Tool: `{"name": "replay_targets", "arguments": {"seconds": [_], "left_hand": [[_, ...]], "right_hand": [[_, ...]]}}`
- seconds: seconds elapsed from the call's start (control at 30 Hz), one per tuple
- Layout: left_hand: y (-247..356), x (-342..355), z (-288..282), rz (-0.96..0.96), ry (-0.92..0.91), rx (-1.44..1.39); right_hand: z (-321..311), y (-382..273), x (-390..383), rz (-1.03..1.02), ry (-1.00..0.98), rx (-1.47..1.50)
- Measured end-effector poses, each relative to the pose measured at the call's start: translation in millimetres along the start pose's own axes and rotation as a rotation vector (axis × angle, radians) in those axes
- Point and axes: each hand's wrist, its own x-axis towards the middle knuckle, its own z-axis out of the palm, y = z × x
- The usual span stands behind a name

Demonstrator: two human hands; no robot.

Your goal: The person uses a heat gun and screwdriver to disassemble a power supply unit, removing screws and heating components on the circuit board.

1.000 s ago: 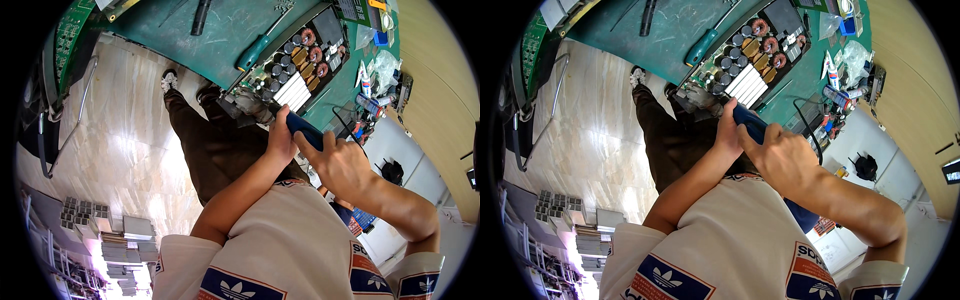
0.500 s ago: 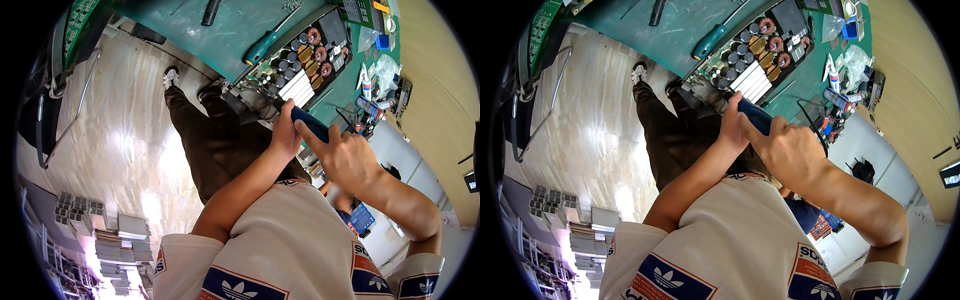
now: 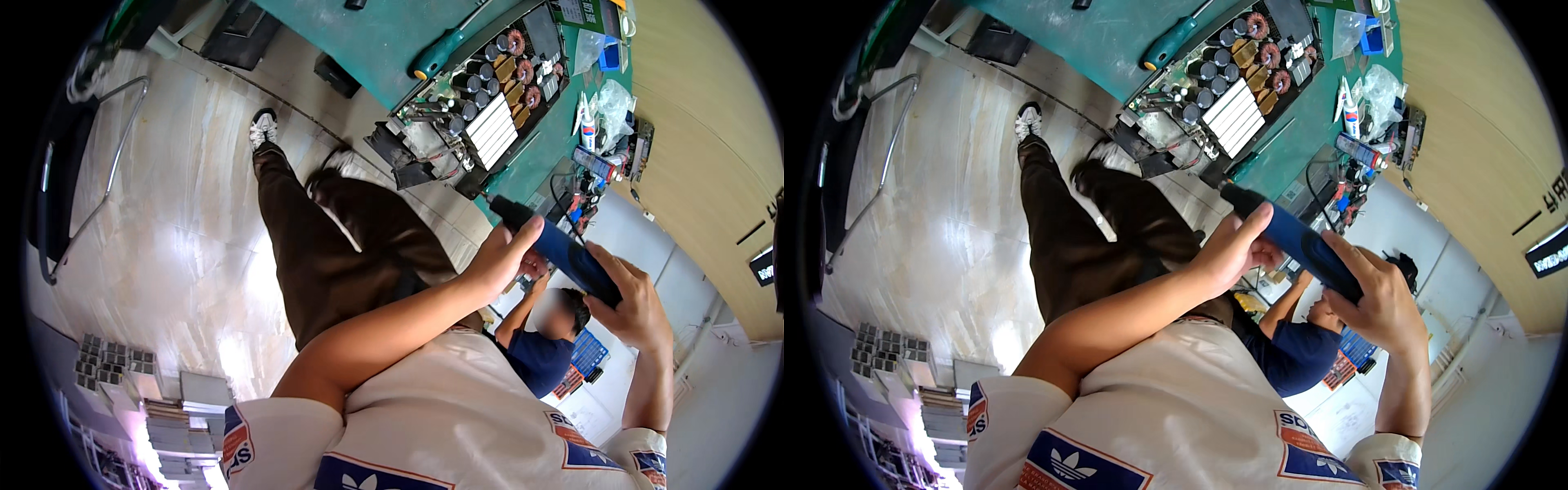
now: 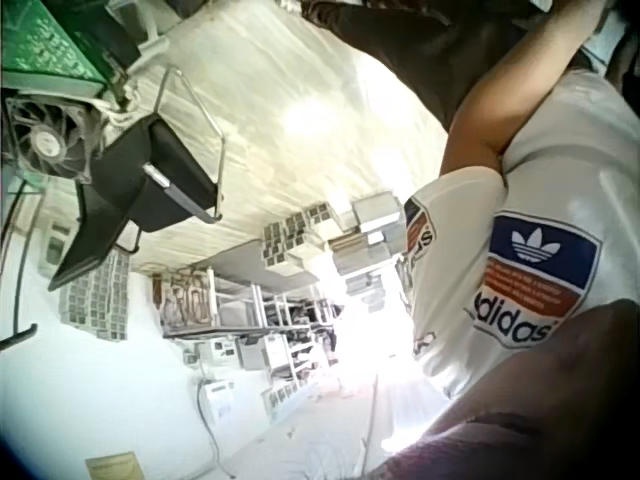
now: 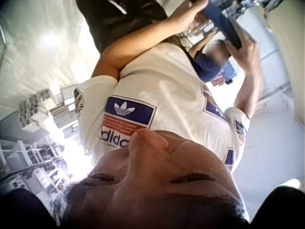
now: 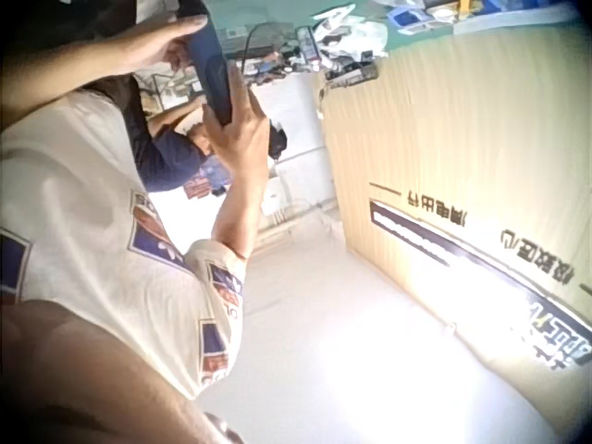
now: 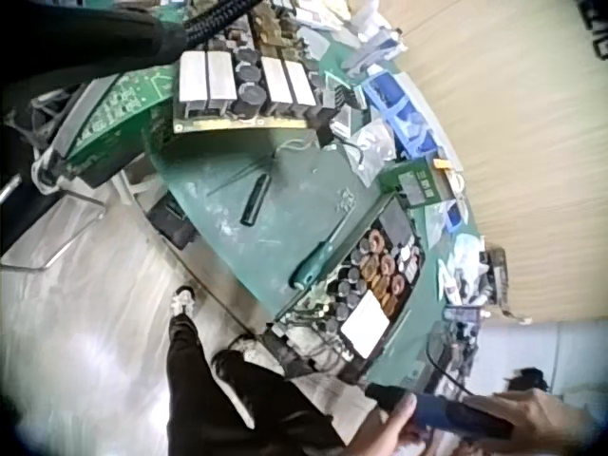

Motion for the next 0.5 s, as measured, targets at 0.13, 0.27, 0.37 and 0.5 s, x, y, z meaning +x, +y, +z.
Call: {"name": "replay_targets", "arguments": {"seconds": [0.13, 0.27, 0.37, 0.5], "left_hand": [[-16, -24, -40, -0.025, -0.172, 0.09], [-46, -45, -97, 0.08, -0.206, -0.008], [-70, -68, -136, 0.142, -0.091, -0.024], [-82, -81, -181, 0.18, -0.094, -0.04]], "right_hand": [[26, 4, -6, -0.031, -0.061, 0.069], [67, -2, 18, -0.014, -0.228, 0.176], [107, -1, 36, -0.058, -0.328, 0.205], [145, -7, 65, 0.032, -0.494, 0.314]]}}
